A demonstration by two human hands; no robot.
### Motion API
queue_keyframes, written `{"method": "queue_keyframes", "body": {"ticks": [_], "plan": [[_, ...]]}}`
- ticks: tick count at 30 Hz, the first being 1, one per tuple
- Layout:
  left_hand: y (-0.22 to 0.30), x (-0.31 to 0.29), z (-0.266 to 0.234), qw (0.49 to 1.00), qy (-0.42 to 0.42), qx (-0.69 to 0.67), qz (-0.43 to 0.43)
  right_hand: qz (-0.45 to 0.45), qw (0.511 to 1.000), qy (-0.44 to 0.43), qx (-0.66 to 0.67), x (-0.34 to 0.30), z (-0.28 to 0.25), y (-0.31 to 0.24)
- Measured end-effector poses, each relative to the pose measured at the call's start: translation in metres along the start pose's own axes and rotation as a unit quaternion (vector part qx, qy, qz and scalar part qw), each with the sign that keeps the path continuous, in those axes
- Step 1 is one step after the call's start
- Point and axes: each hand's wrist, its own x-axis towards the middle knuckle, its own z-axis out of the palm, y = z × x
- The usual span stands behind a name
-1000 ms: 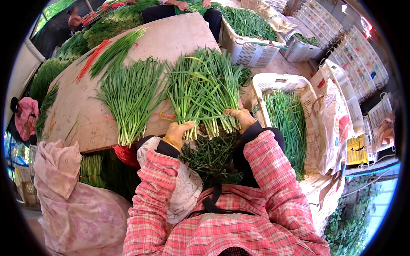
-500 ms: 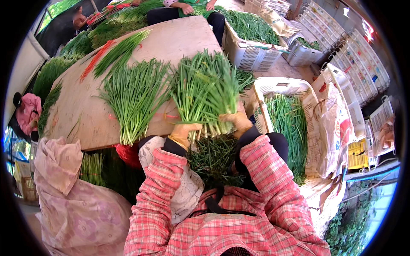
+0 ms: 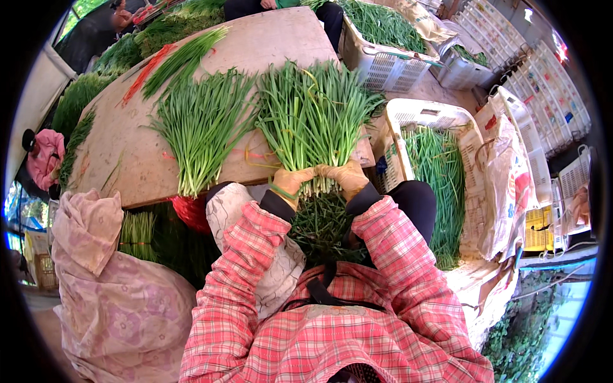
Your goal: The person sorts through bunches of chives by hand, stripping away damaged outer leaves and securing them into a large bunch using red string.
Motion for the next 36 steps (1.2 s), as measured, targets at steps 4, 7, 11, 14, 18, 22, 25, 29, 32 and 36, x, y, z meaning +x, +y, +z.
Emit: {"method": "queue_keyframes", "body": {"ticks": [4, 7, 11, 14, 18, 22, 25, 29, 32, 36], "plan": [[0.020, -0.004, -0.006, 0.998, 0.038, -0.004, -0.053, -0.015, 0.999, -0.034, 0.033, -0.003, -0.006, -0.012], [0.043, -0.006, -0.028, 0.998, 0.031, 0.003, -0.051, 0.069, 0.989, -0.115, 0.055, 0.000, -0.044, -0.040], [0.043, -0.003, -0.042, 0.995, 0.036, 0.093, -0.031, -0.076, 0.988, -0.083, 0.104, 0.014, -0.046, -0.012], [0.036, -0.011, -0.041, 0.990, 0.001, 0.144, 0.015, -0.106, 0.988, -0.057, 0.095, 0.015, -0.035, 0.006], [0.047, -0.021, -0.025, 0.995, 0.027, 0.092, -0.025, -0.055, 0.995, -0.047, -0.063, 0.018, -0.031, 0.008], [0.058, -0.020, -0.017, 0.995, 0.016, 0.065, -0.070, -0.103, 0.993, 0.021, -0.061, -0.007, -0.007, -0.018], [0.049, -0.022, -0.025, 0.986, -0.013, 0.165, -0.019, -0.108, 0.990, 0.056, -0.068, -0.019, -0.001, -0.016], [0.042, -0.024, -0.034, 0.960, -0.035, 0.267, 0.078, -0.166, 0.968, 0.014, -0.186, -0.017, -0.008, -0.011], [0.041, -0.016, -0.028, 0.992, 0.071, 0.107, 0.006, -0.136, 0.976, -0.003, -0.170, -0.022, -0.021, -0.015], [0.046, -0.019, -0.029, 0.989, 0.116, 0.059, 0.076, -0.309, 0.917, -0.019, -0.250, -0.036, -0.039, -0.030]]}}
